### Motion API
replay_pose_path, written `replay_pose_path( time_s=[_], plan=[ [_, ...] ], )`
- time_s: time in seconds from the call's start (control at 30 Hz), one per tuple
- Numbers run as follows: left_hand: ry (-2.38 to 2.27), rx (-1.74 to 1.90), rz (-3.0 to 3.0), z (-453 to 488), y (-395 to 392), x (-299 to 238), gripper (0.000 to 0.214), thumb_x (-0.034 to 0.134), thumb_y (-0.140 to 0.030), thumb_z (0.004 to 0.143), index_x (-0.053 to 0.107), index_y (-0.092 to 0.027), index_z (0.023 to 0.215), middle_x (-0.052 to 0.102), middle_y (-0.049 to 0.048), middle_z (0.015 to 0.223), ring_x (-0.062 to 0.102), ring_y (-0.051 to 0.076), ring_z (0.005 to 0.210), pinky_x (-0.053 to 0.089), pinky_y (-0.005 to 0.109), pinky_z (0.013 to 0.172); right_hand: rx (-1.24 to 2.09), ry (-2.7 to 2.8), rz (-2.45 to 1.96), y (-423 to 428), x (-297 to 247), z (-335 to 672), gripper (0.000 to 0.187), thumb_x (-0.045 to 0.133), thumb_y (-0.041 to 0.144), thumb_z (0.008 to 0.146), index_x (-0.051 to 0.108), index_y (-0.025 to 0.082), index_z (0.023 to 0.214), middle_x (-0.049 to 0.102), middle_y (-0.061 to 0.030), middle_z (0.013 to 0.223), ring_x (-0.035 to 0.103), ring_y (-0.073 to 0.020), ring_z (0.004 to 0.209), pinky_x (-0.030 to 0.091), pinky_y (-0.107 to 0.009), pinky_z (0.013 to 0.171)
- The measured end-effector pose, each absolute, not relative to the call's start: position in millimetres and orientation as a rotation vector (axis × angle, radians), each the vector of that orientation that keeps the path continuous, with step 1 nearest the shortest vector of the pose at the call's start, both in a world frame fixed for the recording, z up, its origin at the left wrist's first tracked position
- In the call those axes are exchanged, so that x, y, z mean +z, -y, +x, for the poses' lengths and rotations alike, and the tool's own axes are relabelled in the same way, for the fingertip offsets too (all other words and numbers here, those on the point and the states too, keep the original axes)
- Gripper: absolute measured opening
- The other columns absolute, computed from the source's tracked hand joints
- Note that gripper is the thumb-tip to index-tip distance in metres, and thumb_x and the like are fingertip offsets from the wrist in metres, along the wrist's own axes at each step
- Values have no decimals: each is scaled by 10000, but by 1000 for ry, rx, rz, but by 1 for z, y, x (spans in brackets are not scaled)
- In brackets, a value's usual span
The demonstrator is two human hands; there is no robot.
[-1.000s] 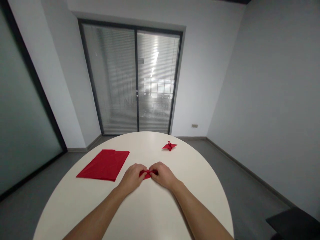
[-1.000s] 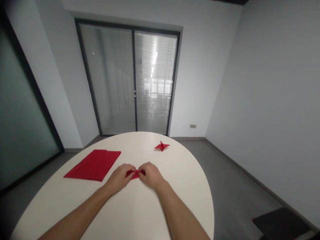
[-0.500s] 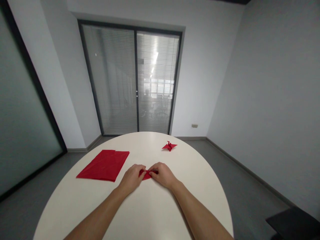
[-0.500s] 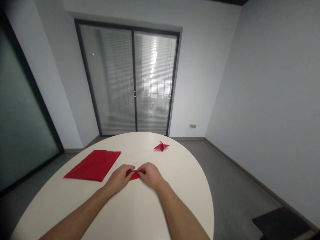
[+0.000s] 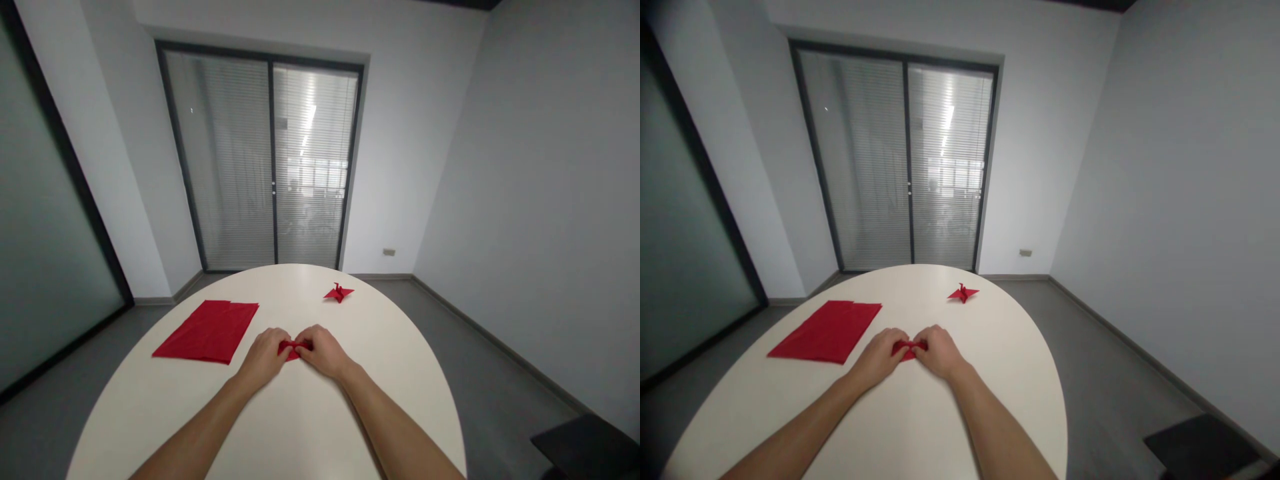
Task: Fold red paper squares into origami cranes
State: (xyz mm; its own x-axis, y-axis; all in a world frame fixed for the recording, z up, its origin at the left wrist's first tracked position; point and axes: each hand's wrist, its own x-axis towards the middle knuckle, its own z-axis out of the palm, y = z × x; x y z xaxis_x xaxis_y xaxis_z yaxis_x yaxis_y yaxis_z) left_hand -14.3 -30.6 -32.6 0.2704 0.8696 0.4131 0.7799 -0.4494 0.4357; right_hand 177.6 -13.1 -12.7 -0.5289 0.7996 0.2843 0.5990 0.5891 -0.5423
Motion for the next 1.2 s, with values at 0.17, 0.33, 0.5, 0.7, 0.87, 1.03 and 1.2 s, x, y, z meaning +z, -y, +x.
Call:
replay_pose_path(
  time_s=[0.17, 0.33, 0.5, 0.7, 0.87, 1.03, 1.2],
  plan=[
    [-1524, 937, 2408, -13, 32, -27, 80, 599, -131, 843, 644, -196, 852, 668, 41, 908, 595, 201, 885, 430, 313, 814, 602, 2178, -1079, 12, -16, 178, 235, 627, 124, 742, 750, 222, 917, 724, -26, 933, 634, -168, 842, 456, -245, 753],
    [-1515, 947, 2376, -13, 33, -25, 128, 592, -108, 831, 642, -211, 888, 669, 25, 923, 599, 192, 880, 437, 302, 807, 709, 2094, -1074, 11, -20, 181, 239, 631, 118, 743, 721, 202, 948, 725, -17, 881, 631, -148, 765, 462, -234, 696],
    [-1539, 934, 2343, -11, 37, -21, 127, 579, -107, 830, 638, -212, 872, 673, 19, 910, 606, 178, 857, 440, 276, 774, 733, 2138, -1118, 11, -18, 187, 143, 655, 170, 775, 737, 196, 889, 719, -5, 783, 606, -136, 679, 438, -229, 632],
    [-1555, 890, 2302, -9, 41, -18, 159, 581, -149, 864, 661, -230, 975, 710, 18, 967, 631, 184, 891, 441, 273, 791, 737, 2199, -1089, 10, -12, 194, 146, 670, 218, 795, 758, 204, 910, 736, -24, 883, 643, -154, 758, 468, -238, 695],
    [-1579, 890, 2332, -10, 41, -16, 139, 564, -153, 874, 676, -225, 914, 707, 21, 950, 630, 185, 887, 439, 273, 787, 652, 2252, -1189, 6, -10, 209, 133, 654, 199, 764, 763, 193, 841, 734, -19, 785, 625, -147, 674, 434, -232, 620],
    [-1558, 854, 2343, -7, 43, -15, 161, 570, -179, 880, 689, -230, 975, 718, 32, 1008, 635, 197, 930, 437, 280, 816, 644, 2279, -1140, 6, -7, 211, 160, 621, 192, 772, 772, 194, 824, 743, -23, 792, 630, -146, 684, 428, -230, 625],
    [-1617, 807, 2320, -7, 44, -11, 142, 563, -181, 886, 691, -230, 922, 730, 21, 956, 641, 192, 878, 423, 276, 765, 756, 2249, -1112, 4, -8, 210, 177, 627, 197, 782, 773, 198, 882, 752, -24, 828, 654, -159, 732, 460, -237, 670]
  ],
)
